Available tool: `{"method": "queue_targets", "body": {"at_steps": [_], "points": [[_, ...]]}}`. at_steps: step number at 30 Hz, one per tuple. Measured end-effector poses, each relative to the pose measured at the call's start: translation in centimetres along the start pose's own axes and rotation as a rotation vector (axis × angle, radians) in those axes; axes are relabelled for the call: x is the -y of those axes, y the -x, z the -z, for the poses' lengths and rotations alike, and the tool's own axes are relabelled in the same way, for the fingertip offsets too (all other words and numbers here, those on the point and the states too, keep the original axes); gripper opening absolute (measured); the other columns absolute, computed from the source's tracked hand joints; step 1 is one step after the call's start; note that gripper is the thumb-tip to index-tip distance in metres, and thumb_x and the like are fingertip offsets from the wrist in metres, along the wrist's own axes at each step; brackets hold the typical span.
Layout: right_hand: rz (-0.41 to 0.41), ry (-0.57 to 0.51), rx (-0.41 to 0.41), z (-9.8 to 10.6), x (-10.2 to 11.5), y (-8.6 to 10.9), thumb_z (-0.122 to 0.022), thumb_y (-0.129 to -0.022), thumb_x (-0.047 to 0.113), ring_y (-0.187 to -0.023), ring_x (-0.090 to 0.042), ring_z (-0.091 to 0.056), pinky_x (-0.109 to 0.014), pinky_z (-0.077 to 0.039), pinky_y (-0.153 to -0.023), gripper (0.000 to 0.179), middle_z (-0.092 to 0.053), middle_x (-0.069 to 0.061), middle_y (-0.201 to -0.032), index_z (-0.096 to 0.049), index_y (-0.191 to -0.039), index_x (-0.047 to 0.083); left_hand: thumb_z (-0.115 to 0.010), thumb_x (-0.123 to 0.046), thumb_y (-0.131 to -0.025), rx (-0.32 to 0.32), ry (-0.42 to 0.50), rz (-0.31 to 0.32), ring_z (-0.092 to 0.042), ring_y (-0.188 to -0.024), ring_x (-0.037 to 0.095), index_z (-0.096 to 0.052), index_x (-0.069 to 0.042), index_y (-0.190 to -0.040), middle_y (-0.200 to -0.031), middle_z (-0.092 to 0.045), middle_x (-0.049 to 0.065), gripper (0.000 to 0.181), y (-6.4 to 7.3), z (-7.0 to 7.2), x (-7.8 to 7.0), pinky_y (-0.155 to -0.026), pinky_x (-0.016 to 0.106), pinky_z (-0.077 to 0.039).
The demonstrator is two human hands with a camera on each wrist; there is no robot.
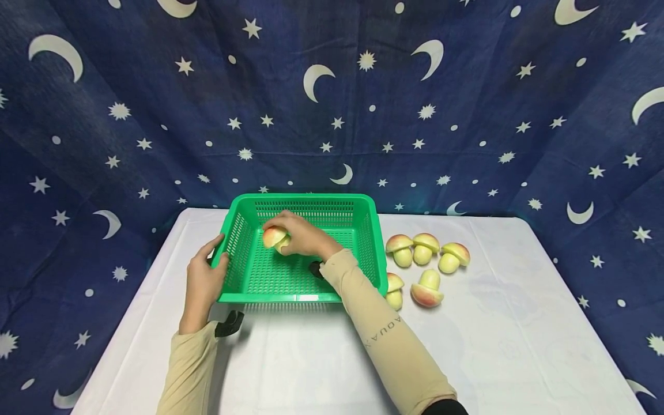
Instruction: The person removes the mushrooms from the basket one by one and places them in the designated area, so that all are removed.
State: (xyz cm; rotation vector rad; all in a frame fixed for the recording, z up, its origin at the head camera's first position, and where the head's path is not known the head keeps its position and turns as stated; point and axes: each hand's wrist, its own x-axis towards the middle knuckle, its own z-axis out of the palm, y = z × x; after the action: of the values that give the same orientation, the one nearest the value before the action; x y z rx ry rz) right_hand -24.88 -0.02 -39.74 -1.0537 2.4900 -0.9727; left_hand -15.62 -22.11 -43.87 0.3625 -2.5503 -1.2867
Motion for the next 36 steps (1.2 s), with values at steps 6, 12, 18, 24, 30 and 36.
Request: {"method": "queue_targets", "body": {"at_steps": [6, 12, 18, 24, 30, 36], "points": [[-0.019, -0.012, -0.024, 0.7, 0.3, 1.0, -0.072, -0.084, -0.003, -0.119, -0.021, -0.052, -0.031, -0.048, -0.092, 0.059, -0.049, -0.007, -0.137, -0.058, -0.138, 0.016, -0.055, -0.011, -0.099, -0.004, -0.001, -0.006, -0.069, -0.091, 0.036, -0.052, -0.013, -0.146, -0.122, -0.064, 0.028, 0.047, 0.0, 0.0, 0.0, -0.056, 0.022, -0.046], [-0.011, 0.007, -0.059, 1.5, 0.1, 1.8, -0.072, -0.082, -0.004, -0.119, -0.021, -0.052, -0.032, -0.048, -0.094, 0.058, -0.050, -0.007, -0.136, -0.060, -0.136, 0.015, -0.055, -0.011, -0.099, -0.006, 0.000, -0.005, -0.069, -0.089, 0.036, -0.052, -0.013, -0.146, -0.121, -0.064, 0.028, 0.047, 0.0, 0.1, 0.1, -0.056, 0.022, -0.046], [0.001, 0.027, -0.090, 2.4, -0.4, 2.6, -0.072, -0.082, -0.004, -0.119, -0.022, -0.052, -0.033, -0.048, -0.093, 0.058, -0.052, -0.008, -0.135, -0.060, -0.135, 0.015, -0.054, -0.011, -0.099, -0.005, 0.004, -0.002, -0.069, -0.091, 0.036, -0.051, -0.013, -0.146, -0.126, -0.062, 0.028, 0.047, -0.1, -0.1, 0.1, -0.058, 0.022, -0.046], [0.007, 0.025, -0.097, 3.0, -0.5, 3.8, -0.070, -0.082, -0.005, -0.119, -0.023, -0.051, -0.035, -0.048, -0.092, 0.057, -0.051, -0.010, -0.135, -0.061, -0.135, 0.013, -0.055, -0.011, -0.099, -0.006, 0.004, -0.002, -0.069, -0.091, 0.035, -0.052, -0.013, -0.146, -0.122, -0.064, 0.028, 0.047, -0.1, -0.1, 0.2, -0.057, 0.022, -0.046], [0.016, 0.032, -0.125, 3.5, -0.6, 4.8, -0.071, -0.080, -0.006, -0.119, -0.023, -0.050, -0.036, -0.047, -0.093, 0.057, -0.051, -0.010, -0.135, -0.062, -0.132, 0.013, -0.055, -0.011, -0.099, -0.003, 0.002, -0.002, -0.069, -0.088, 0.034, -0.052, -0.014, -0.146, -0.119, -0.065, 0.029, 0.047, 0.0, -0.1, 0.2, -0.056, 0.023, -0.047], [0.049, 0.058, -0.157, 4.0, -0.6, 5.9, -0.071, -0.080, -0.005, -0.122, -0.026, -0.049, -0.038, -0.047, -0.095, 0.055, -0.051, -0.010, -0.135, -0.063, -0.131, 0.014, -0.055, -0.012, -0.099, -0.010, 0.000, -0.003, -0.069, -0.088, 0.033, -0.053, -0.014, -0.145, -0.116, -0.067, 0.028, 0.046, 0.0, -0.1, 0.2, -0.055, 0.023, -0.047]]}}
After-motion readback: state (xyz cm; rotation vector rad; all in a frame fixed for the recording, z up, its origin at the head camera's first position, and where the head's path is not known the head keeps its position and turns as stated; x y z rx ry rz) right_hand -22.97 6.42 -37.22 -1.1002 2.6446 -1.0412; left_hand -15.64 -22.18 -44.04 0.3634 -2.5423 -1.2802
